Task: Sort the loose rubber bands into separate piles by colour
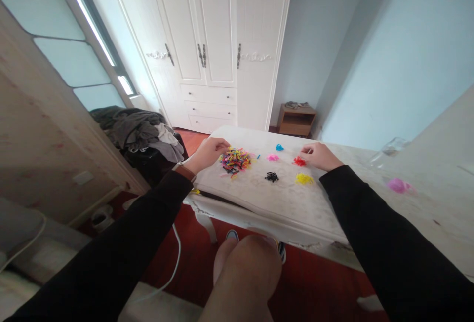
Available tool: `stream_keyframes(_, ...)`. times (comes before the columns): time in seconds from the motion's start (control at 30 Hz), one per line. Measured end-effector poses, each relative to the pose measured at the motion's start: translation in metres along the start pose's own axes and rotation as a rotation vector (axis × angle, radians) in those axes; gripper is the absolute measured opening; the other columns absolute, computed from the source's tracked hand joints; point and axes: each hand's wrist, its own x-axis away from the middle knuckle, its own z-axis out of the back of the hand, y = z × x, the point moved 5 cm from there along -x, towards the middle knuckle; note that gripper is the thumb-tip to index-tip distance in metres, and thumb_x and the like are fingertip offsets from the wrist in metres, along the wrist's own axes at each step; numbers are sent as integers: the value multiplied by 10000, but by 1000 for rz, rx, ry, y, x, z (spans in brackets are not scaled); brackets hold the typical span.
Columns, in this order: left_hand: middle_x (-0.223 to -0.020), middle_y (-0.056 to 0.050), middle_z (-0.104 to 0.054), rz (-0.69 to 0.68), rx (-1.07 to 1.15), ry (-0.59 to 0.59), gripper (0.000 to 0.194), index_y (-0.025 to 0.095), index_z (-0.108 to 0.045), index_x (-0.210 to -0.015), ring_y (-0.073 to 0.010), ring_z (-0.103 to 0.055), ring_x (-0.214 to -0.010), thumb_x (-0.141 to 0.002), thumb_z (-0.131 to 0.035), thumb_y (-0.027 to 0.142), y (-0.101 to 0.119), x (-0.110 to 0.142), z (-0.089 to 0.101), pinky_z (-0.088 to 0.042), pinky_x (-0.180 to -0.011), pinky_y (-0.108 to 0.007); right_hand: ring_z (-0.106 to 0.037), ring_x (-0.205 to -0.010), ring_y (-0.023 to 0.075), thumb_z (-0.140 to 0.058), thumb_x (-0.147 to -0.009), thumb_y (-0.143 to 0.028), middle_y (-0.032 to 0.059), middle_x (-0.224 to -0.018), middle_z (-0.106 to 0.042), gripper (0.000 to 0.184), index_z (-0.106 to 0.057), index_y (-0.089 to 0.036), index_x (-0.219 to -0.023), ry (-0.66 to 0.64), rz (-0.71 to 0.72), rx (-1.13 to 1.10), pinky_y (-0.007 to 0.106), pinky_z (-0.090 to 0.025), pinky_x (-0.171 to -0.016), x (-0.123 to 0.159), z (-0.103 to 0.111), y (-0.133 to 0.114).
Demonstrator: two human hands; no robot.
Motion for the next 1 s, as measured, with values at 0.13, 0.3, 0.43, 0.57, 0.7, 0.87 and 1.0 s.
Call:
stream_keyframes(0.13,-855,-79,-787,5,-44,-25,239,153,-777,-907,-206,-703,-787,-837,-663,352,-2,10,3,-515,-741,-313,-608,-658,185,-598,-711,-317,54,-690,-716,186,-709,-179,-656,-10,-14,-2,301,-417,-625,0,0,0)
stream_keyframes(0.3,-792,-63,-777,41,-10,-136,256,160,-776,-864,-192,-689,-727,-782,-734,399,-6,27,4,-503,-691,-299,-608,-668,184,-605,-718,-318,55,-710,-722,183,-714,-182,-664,-24,-5,-7,305,-419,-633,0,-1,-2)
stream_keyframes(0.43,-841,-50,-783,9,-81,-205,243,188,-798,-849,-186,-669,-749,-808,-696,405,-6,36,1,-491,-718,-298,-607,-673,183,-606,-722,-320,53,-723,-726,184,-717,-184,-669,-32,-5,2,305,-418,-638,1,-2,-2)
stream_keyframes(0.57,-890,-58,-775,-33,-118,-177,283,195,-811,-864,-182,-652,-770,-831,-660,432,-4,39,0,-484,-725,-290,-609,-680,183,-603,-725,-326,52,-723,-725,192,-719,-183,-672,-37,-9,9,303,-417,-642,2,-1,-3)
stream_keyframes(0.7,-852,-60,-766,-26,-141,-134,252,197,-811,-819,-173,-629,-722,-808,-670,406,-2,38,2,-473,-685,-283,-606,-678,184,-607,-728,-338,56,-722,-725,204,-716,-181,-658,-40,-2,15,304,-419,-644,2,0,-5)
stream_keyframes(0.87,-737,-48,-741,9,-158,-112,184,182,-768,-744,-179,-637,-695,-770,-682,342,-7,34,4,-474,-654,-279,-615,-686,185,-607,-739,-328,54,-727,-730,204,-739,-180,-689,-44,-6,20,297,-425,-644,3,1,-6)
stream_keyframes(1.0,-700,-42,-719,29,-95,-86,125,162,-719,-712,-165,-635,-657,-752,-674,272,-12,32,8,-494,-661,-277,-620,-680,185,-605,-743,-319,57,-729,-730,208,-755,-178,-714,-43,-13,27,298,-429,-646,4,1,-7)
